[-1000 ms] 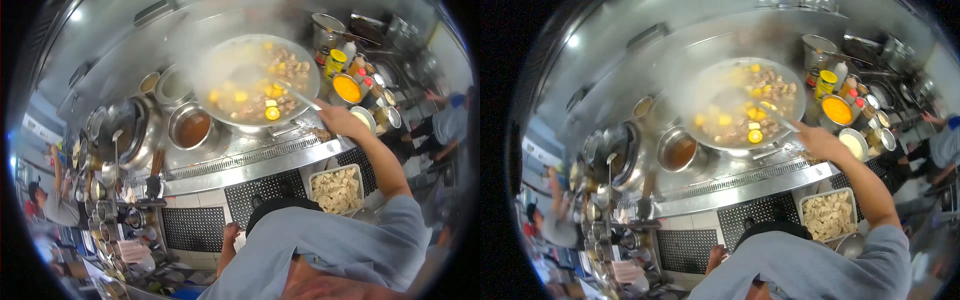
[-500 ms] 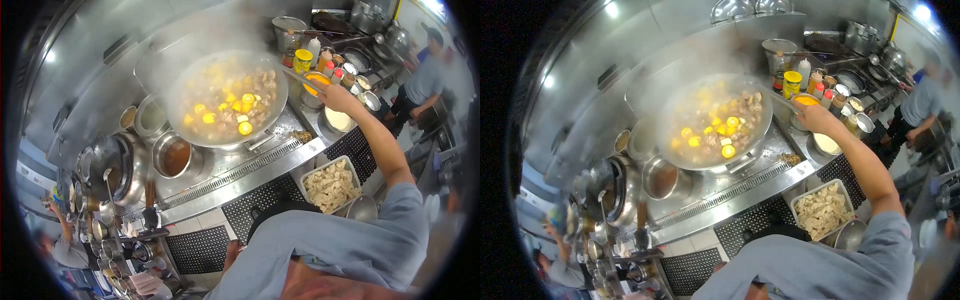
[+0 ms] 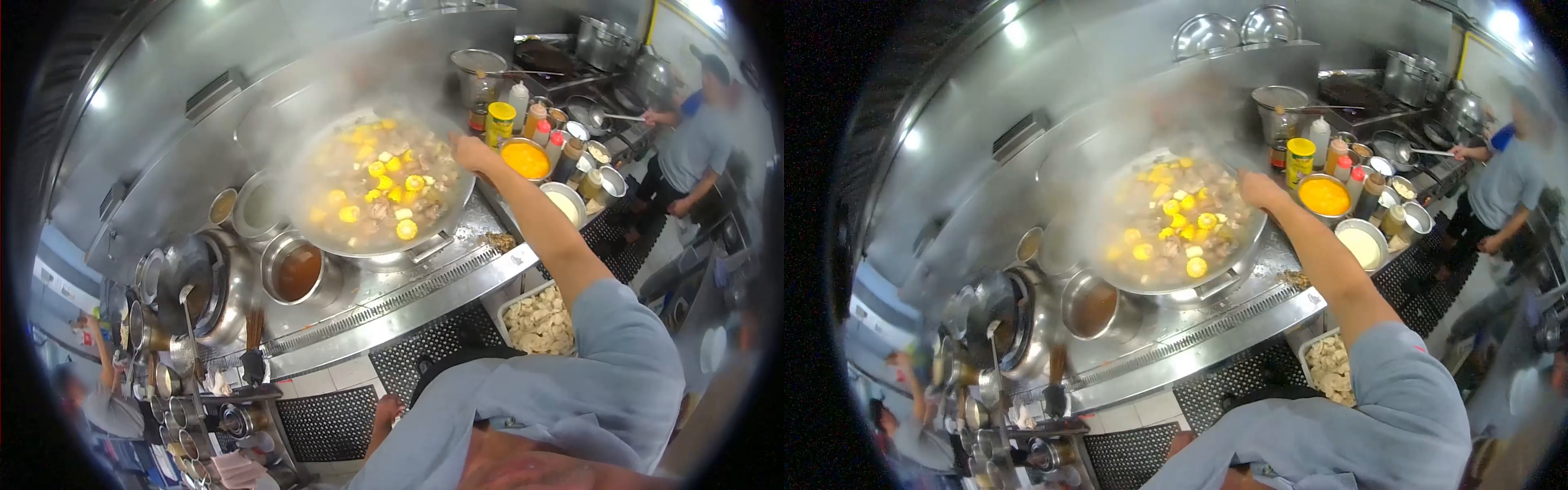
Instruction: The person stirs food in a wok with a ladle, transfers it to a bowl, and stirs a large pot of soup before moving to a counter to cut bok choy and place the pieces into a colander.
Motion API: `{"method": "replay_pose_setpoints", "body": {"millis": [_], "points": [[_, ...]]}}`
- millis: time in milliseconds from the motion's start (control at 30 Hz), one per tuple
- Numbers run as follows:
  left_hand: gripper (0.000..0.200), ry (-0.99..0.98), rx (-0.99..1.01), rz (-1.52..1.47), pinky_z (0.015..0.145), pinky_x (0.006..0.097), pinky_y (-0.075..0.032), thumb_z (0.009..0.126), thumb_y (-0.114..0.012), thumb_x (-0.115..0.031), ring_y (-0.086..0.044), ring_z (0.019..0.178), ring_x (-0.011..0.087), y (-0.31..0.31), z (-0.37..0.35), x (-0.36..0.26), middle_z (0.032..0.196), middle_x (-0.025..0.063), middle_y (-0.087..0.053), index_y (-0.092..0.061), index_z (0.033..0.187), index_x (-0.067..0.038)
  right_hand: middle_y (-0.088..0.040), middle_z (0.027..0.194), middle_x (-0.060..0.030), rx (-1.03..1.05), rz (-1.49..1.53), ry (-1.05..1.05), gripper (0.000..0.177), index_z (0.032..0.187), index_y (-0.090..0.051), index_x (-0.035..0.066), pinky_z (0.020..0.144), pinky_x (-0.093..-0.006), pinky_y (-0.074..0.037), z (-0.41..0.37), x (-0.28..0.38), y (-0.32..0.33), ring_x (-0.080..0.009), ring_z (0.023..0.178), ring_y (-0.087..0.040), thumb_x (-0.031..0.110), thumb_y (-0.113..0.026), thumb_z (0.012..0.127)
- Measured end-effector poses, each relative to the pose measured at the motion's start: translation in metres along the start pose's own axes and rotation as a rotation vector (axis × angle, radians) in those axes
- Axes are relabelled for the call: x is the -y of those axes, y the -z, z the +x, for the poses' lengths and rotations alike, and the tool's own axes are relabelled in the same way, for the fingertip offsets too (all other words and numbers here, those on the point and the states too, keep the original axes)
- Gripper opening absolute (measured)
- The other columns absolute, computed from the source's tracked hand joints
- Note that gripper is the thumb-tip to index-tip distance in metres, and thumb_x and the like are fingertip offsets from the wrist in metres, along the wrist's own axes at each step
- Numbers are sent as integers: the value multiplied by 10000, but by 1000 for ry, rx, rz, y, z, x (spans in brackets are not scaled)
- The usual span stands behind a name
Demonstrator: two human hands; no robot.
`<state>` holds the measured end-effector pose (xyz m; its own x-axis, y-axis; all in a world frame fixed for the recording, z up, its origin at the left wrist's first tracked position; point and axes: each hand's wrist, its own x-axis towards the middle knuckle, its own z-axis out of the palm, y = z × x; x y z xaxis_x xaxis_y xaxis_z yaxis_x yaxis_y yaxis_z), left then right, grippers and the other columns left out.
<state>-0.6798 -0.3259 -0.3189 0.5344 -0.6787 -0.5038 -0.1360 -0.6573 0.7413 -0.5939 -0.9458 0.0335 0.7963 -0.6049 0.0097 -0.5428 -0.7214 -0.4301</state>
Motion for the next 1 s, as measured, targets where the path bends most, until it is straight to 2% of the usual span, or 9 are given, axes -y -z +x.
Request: {"method": "replay_pose_setpoints", "body": {"millis": [300, 533, 600, 700, 767, 800, 867, 933, 1000], "points": [[236, -40, -131, 404, 481, 356, -486, 889, -531, -237, -622, 585, 225, -84, -70, 96, 757, 144, -638, -630, 888, -23, -604, 1158, -256, 156, -79, 122, 547, 1339, -440, 41, 864, -438, -489, -4, 44, 20, -364, 1058, -608, 74, -482, 794], [226, 189, -131, -149, 478, 330, -476, 894, -543, -218, -617, 609, 203, -51, -41, 77, 758, 125, -633, -620, 935, -9, -599, 1135, -279, -181, -361, 326, 464, 1282, -485, 14, 828, -434, -498, 24, 76, -46, -355, 1030, -616, 157, -533, 843], [225, 451, -297, -710, 477, 323, -473, 896, -547, -212, -615, 616, 197, -35, -36, 44, 758, 119, -631, -618, 949, -6, -625, 1091, -256, 39, -29, 353, 409, 1209, -516, 9, 862, -474, -488, 34, 48, -77, -359, 1030, -622, 134, -561, 821], [234, 505, -481, -974, 454, 271, -440, 912, -535, -195, -591, 581, 172, -10, -32, -23, 720, 74, -611, -592, 979, 21, -622, 1102, -252, 373, -224, 83, 422, 1243, -505, 31, 851, -467, -496, 13, 82, -9, -366, 1025, -620, 85, -519, 825], [227, 517, -437, -976, 448, 269, -433, 914, -536, -202, -582, 566, 168, -13, -29, -20, 701, 66, -599, -590, 957, 15, -628, 1081, -252, 180, -217, 201, 441, 1267, -488, 33, 840, -467, -498, 16, 72, -25, -368, 1015, -622, 73, -495, 829], [223, 543, -383, -961, 442, 267, -427, 916, -537, -208, -572, 551, 163, -15, -36, -16, 681, 58, -588, -587, 935, 8, -634, 1061, -253, -3, -197, 300, 460, 1292, -472, 35, 829, -468, -500, 9, 63, -36, -370, 1004, -624, 61, -471, 832], [176, 57, -269, -367, 441, 288, -433, 884, -582, -192, -568, 550, 177, -49, -37, 65, 655, 65, -571, -581, 885, -16, -626, 1058, -265, 6, -217, 258, 475, 1319, -444, 28, 845, -468, -483, -13, 67, -43, -380, 1006, -612, 96, -475, 850], [155, 187, 217, 88, 468, 316, -461, 838, -612, -200, -573, 555, 200, -73, -35, 105, 665, 82, -574, -582, 854, -49, -619, 1055, -277, 19, -234, 207, 495, 1346, -416, 22, 862, -468, -467, -30, 63, -37, -390, 1008, -600, 131, -479, 868], [167, -177, -115, 327, 484, 327, -468, 811, -621, -215, -576, 563, 205, -89, -56, 114, 683, 91, -582, -584, 856, -58, -633, 1054, -257, 61, -114, 169, 596, 1424, -335, 77, 824, -478, -486, -38, 60, -21, -375, 976, -626, 40, -423, 835]]}}
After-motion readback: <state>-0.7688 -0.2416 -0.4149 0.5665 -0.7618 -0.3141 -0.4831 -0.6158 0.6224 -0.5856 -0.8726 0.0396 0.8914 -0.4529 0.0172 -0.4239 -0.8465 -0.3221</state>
